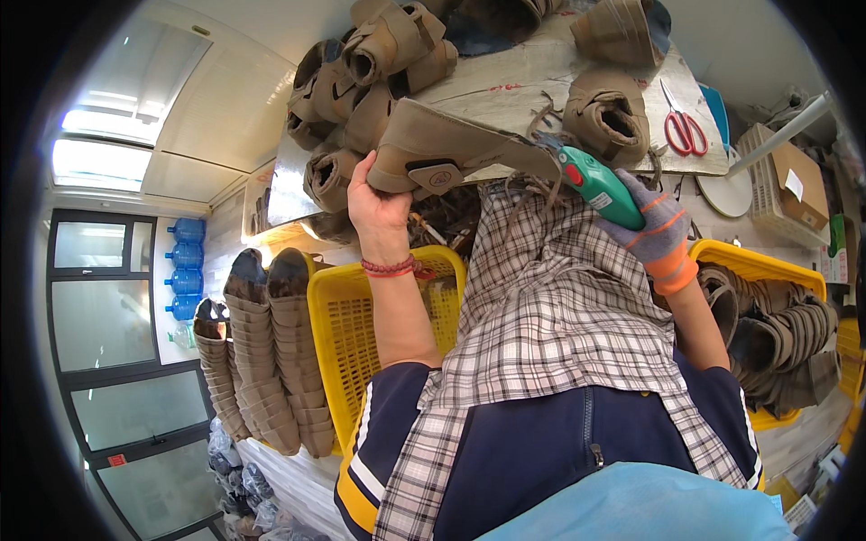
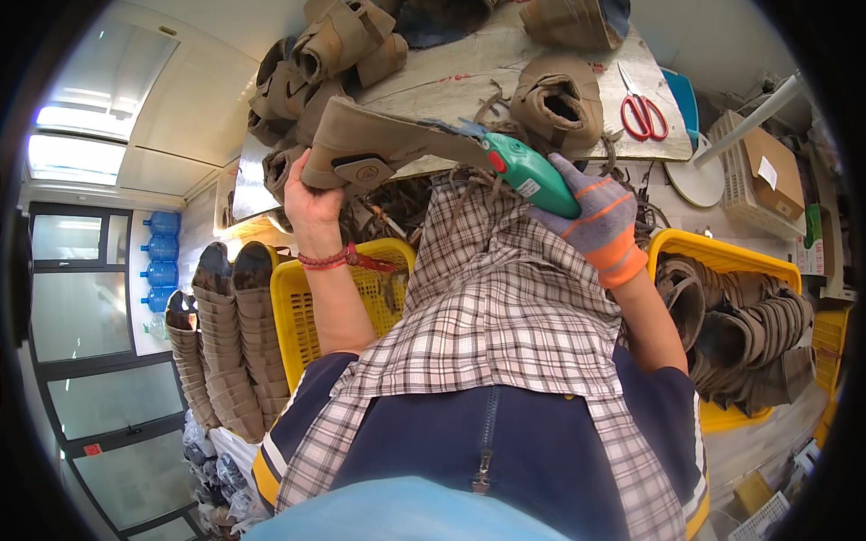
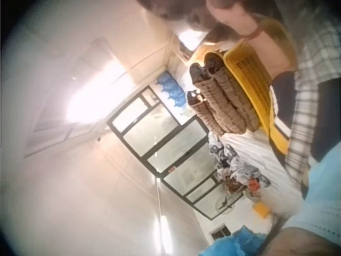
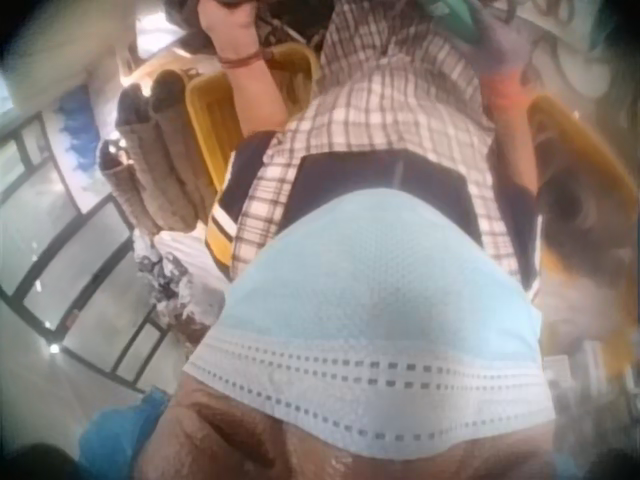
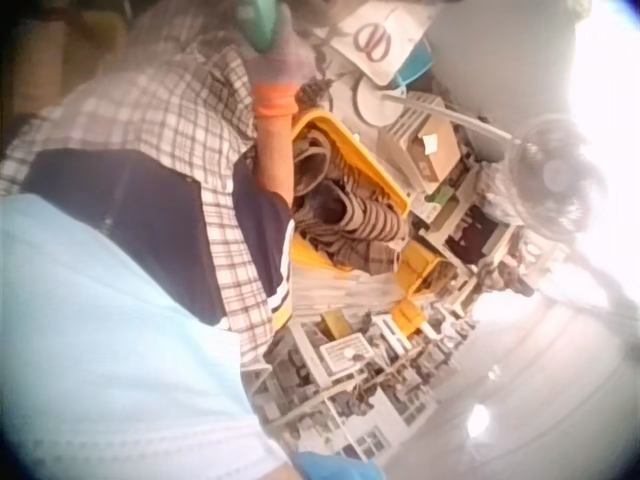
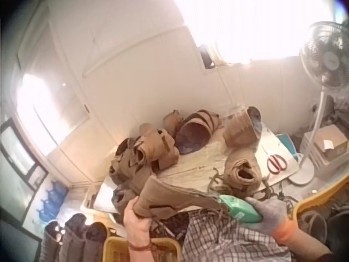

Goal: The person uses a green electric trimmer to trim the edges of beige shoe uppers. They pick up each upper from a yellow basket, trim the edges, and place the finished pieces on a nearby table.

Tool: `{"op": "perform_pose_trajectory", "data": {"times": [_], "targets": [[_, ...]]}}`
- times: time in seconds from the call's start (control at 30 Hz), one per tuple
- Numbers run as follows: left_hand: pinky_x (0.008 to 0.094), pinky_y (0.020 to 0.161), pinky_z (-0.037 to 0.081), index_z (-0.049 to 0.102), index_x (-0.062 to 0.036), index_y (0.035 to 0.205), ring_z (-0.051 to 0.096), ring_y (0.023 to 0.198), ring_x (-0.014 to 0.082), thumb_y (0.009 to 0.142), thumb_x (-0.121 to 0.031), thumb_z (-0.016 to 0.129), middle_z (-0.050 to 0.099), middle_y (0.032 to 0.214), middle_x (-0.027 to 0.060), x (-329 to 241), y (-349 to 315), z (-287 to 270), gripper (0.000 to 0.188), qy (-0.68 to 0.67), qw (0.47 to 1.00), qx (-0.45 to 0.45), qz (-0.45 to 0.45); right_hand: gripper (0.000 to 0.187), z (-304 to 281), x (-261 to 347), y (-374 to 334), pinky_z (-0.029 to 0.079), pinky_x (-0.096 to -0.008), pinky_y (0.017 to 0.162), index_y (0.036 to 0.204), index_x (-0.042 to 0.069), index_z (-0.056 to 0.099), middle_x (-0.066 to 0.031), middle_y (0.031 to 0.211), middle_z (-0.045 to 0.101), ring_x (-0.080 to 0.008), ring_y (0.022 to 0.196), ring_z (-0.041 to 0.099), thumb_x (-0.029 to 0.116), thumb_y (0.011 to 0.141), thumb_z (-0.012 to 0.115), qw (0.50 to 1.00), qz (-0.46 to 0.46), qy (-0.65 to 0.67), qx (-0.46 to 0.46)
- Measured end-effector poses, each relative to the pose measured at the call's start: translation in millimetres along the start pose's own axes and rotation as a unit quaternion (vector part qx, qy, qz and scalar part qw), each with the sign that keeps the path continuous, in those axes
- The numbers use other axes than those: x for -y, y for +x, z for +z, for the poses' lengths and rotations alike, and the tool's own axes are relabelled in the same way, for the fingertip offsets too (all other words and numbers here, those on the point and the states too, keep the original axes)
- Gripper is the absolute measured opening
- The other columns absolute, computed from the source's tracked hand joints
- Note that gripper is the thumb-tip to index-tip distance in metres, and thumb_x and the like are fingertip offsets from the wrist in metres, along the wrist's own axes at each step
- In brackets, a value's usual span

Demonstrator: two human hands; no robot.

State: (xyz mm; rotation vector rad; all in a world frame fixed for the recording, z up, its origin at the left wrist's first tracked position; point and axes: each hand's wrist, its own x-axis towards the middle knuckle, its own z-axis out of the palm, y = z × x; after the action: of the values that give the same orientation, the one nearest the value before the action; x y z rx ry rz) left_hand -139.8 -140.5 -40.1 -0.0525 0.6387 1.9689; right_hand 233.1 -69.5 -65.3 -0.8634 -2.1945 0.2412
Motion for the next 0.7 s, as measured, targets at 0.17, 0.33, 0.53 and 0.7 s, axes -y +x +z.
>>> {"op": "perform_pose_trajectory", "data": {"times": [0.17,0.33,0.53,0.7], "targets": [[0.0453,0.097,0.046,0.055,0.0039,0.111,0.059,0.106,0.0321,0.088,-0.009,0.052,0.062,0.113,0.0182,8,0,-2,0.027,-0.014,0.999,0.030,-0.036,0.067,-4,3,-2,0.050,-0.0345,0.059,0.117,0.005,0.061,-0.0105,0.075,0.066,-0.0272,0.063,0.062,0.036,0.062,0.084,0.999,-0.031,-0.011,-0.001],[0.0456,0.098,0.045,0.055,0.0035,0.111,0.059,0.106,0.0320,0.087,-0.010,0.052,0.062,0.113,0.0180,20,-2,1,0.028,0.000,0.999,0.016,-0.052,0.068,-3,3,-5,0.051,-0.0347,0.060,0.118,0.006,0.061,-0.0105,0.076,0.066,-0.0273,0.064,0.063,0.038,0.062,0.083,1.000,-0.024,-0.003,0.000],[0.0457,0.099,0.044,0.055,0.0034,0.112,0.059,0.108,0.0320,0.087,-0.009,0.053,0.062,0.115,0.0173,27,-6,4,0.028,0.003,0.997,0.037,-0.070,0.067,-2,3,-1,0.051,-0.0356,0.060,0.117,0.008,0.062,-0.0119,0.077,0.066,-0.0287,0.065,0.063,0.039,0.062,0.083,0.999,-0.026,0.024,0.002],[0.0455,0.100,0.043,0.051,0.0046,0.120,0.055,0.114,0.0313,0.089,-0.010,0.052,0.058,0.121,0.0178,33,-15,13,0.034,0.009,0.996,0.070,-0.049,0.067,-3,6,3,0.050,-0.0349,0.059,0.116,0.007,0.062,-0.0129,0.076,0.065,-0.0291,0.063,0.062,0.038,0.061,0.084,0.999,-0.029,0.044,-0.003]]}}
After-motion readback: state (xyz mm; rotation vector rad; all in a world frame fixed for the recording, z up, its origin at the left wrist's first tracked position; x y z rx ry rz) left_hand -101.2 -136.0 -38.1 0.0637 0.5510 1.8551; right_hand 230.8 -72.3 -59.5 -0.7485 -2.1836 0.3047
